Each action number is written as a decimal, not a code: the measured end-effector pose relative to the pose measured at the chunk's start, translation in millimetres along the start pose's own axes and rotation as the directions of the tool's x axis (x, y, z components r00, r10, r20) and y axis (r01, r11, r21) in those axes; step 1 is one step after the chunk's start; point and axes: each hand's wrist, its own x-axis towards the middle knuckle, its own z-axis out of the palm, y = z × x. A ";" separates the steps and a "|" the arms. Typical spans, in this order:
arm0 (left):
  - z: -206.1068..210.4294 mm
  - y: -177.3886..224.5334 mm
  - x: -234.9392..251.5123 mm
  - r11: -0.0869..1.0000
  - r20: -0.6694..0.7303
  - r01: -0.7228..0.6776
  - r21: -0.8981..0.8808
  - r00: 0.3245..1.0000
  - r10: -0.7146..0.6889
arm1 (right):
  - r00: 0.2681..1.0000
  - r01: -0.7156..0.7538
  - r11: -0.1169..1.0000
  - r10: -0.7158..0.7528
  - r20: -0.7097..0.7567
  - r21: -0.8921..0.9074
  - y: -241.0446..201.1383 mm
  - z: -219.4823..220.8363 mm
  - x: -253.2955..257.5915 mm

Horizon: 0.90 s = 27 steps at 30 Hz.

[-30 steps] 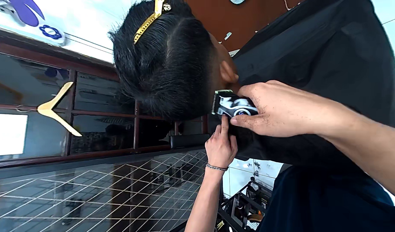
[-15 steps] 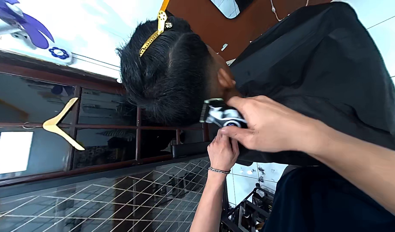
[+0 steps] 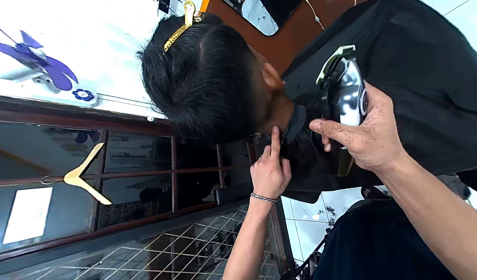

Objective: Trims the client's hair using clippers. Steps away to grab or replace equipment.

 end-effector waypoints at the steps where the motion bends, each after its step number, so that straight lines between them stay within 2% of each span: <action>1: 0.4 -1.9 0.8 1.000 -0.002 -0.016 0.002 1.000 0.016 | 1.000 0.007 1.000 -0.007 0.023 -0.017 3.5 1.0 -5.1; 2: 1.0 -3.8 1.5 1.000 0.002 -0.028 0.006 1.000 0.028 | 0.995 -0.001 0.999 0.004 0.098 -0.032 6.0 1.2 -8.5; 4: 1.1 -7.7 0.7 0.999 0.016 -0.048 0.017 0.999 0.048 | 0.963 0.005 0.983 0.046 0.266 -0.186 10.3 1.9 -10.1; 7: 2.4 -11.9 -2.6 0.998 0.026 -0.058 0.018 0.998 0.057 | 0.896 0.068 0.832 0.192 0.401 -0.551 7.9 4.3 -5.0; 10: 3.5 -12.7 -2.7 0.998 0.028 -0.053 0.013 0.998 0.053 | 0.886 0.080 0.728 0.261 0.382 -0.681 3.4 13.2 -2.7; 12: 4.9 -13.3 -4.2 0.998 0.026 -0.062 0.009 0.998 0.062 | 0.898 0.085 0.751 0.226 0.376 -0.655 8.7 14.0 -6.8; 14: 6.0 -13.8 -3.7 0.997 0.018 -0.074 0.000 0.997 0.074 | 0.890 0.054 0.763 0.255 0.377 -0.644 7.9 12.7 -8.3; 18: 5.2 -12.1 -3.7 0.998 0.019 -0.061 -0.005 0.998 0.061 | 0.874 0.133 0.696 0.252 0.414 -0.705 3.2 11.1 -6.2; 22: 8.0 -8.9 -4.4 0.999 0.025 -0.039 0.017 0.999 0.039 | 0.893 0.106 0.606 0.291 0.344 -0.788 -7.7 23.7 -4.7; 27: 13.0 -7.8 -9.1 0.996 -0.017 -0.080 0.028 0.997 0.080 | 0.901 0.067 0.530 0.333 0.280 -0.845 -14.8 35.0 -3.9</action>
